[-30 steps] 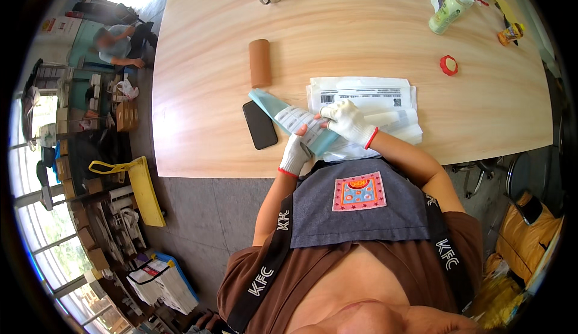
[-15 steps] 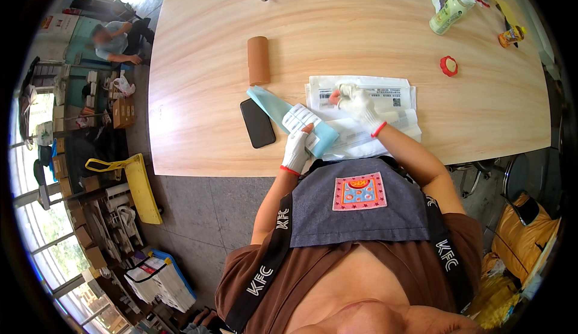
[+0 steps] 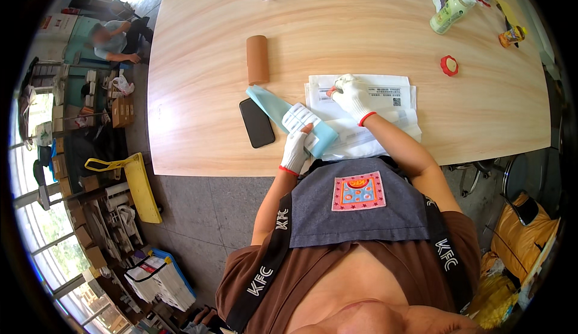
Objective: The person stands at a table and applies shipping labels to white plastic mailer bags. They peel labels from a roll and stick them onto the bags, smoothing them down with gloved hands. Another person is visible in the background handling similar bags.
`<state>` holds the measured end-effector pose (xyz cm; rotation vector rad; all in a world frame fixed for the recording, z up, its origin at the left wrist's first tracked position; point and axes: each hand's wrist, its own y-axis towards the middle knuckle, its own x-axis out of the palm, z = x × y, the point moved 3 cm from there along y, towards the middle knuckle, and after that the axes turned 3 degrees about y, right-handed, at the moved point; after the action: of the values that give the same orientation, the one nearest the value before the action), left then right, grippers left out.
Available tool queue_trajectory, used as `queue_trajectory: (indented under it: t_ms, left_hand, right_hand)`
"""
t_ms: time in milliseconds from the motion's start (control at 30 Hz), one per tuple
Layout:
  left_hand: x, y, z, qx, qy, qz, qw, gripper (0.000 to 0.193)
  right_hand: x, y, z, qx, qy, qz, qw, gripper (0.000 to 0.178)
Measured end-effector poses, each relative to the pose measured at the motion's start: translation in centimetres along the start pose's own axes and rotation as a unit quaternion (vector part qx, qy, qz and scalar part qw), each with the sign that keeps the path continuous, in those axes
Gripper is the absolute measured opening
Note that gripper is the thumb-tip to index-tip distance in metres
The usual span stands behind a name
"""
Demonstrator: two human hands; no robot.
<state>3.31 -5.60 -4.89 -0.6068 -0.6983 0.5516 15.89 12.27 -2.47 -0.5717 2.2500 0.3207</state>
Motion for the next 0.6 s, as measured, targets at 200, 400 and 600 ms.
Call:
queue_trajectory:
  t_ms: [200,400,600]
  left_hand:
    - [0.1,-0.1,0.1,-0.003,0.001,0.002,1.0,0.031]
    - [0.0,0.0,0.0,0.006,-0.004,-0.008,1.0,0.031]
    - [-0.2,0.1,-0.1,-0.001,0.007,-0.003,1.0,0.031]
  right_hand:
    - [-0.2,-0.2,-0.3,0.006,0.022,-0.015,1.0,0.018]
    - [-1.2,-0.2,-1.9,0.025,-0.041,0.023,0.999,0.026]
    - [-2.3,1.9,0.3,-0.052,-0.101,0.048,0.992,0.021]
